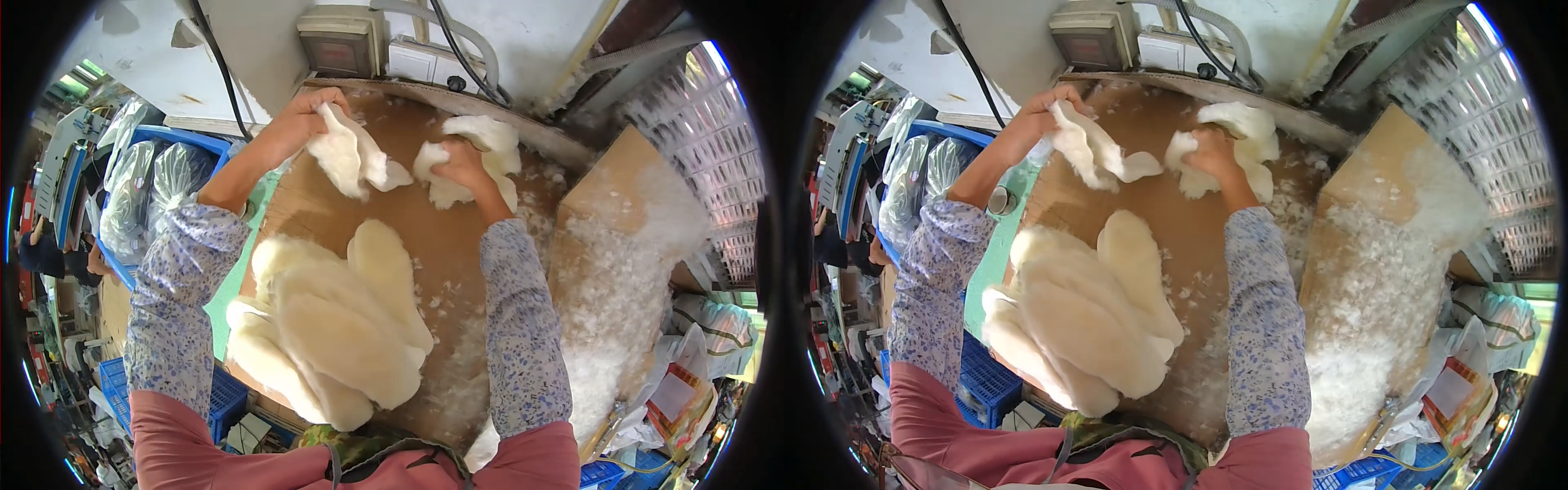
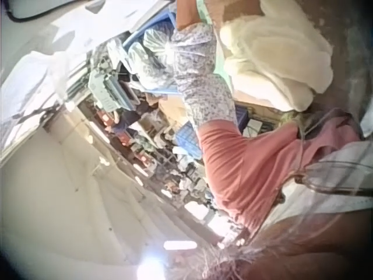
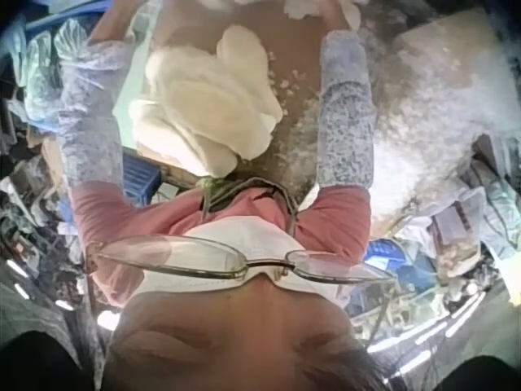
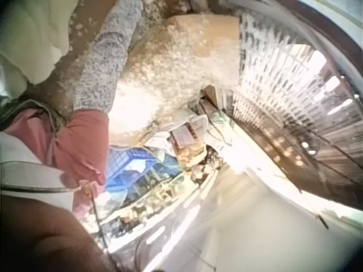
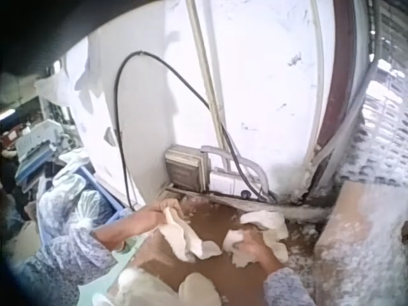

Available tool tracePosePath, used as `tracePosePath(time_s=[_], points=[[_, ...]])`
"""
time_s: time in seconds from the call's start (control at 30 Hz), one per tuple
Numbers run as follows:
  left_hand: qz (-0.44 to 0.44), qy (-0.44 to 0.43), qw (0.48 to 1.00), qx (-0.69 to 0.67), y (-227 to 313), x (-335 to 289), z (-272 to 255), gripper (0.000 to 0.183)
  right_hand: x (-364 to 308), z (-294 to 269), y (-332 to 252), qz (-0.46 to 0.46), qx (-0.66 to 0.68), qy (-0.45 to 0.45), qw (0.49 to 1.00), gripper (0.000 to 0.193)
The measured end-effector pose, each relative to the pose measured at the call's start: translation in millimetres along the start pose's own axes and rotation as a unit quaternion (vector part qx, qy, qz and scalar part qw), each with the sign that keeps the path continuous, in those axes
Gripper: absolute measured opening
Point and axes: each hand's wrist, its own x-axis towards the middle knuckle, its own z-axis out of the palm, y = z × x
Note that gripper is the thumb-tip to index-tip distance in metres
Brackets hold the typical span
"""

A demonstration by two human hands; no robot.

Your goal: Gathering and organizing white fabric shoe components into stacks on a workbench.

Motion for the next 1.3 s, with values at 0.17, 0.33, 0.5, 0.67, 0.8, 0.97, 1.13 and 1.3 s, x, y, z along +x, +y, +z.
tracePosePath(time_s=[0.17, 0.33, 0.5, 0.67, 0.8, 0.97, 1.13, 1.3], points=[[-0.045, -0.016, 0.996, -0.075, 29, -28, -21, 0.021, -14, -57, -19, 0.049, 0.530, -0.080, 0.842, 0.038], [0.099, -0.143, 0.985, 0.017, 34, -12, 10, 0.023, -34, -85, -19, 0.018, 0.708, -0.006, 0.706, 0.040], [0.112, -0.142, 0.979, 0.097, 57, 2, 56, 0.023, -35, -105, -54, -0.053, 0.702, -0.025, 0.710, 0.033], [0.154, -0.186, 0.961, 0.133, 65, 9, 44, 0.023, -29, -106, -51, -0.004, 0.580, 0.152, 0.800, 0.023], [0.004, -0.163, 0.972, 0.168, 61, -2, 22, 0.023, -44, -116, -49, 0.073, 0.612, 0.208, 0.760, 0.015], [0.142, -0.176, 0.969, 0.097, 61, -1, 40, 0.022, -63, -113, -57, -0.009, 0.715, 0.113, 0.690, 0.020], [0.158, -0.180, 0.963, 0.126, 51, -12, 82, 0.047, -67, -97, -76, -0.066, 0.702, 0.114, 0.700, 0.022], [0.116, -0.143, 0.966, 0.181, 57, -15, 83, 0.050, -72, -109, -97, -0.080, 0.601, 0.116, 0.787, 0.030]])
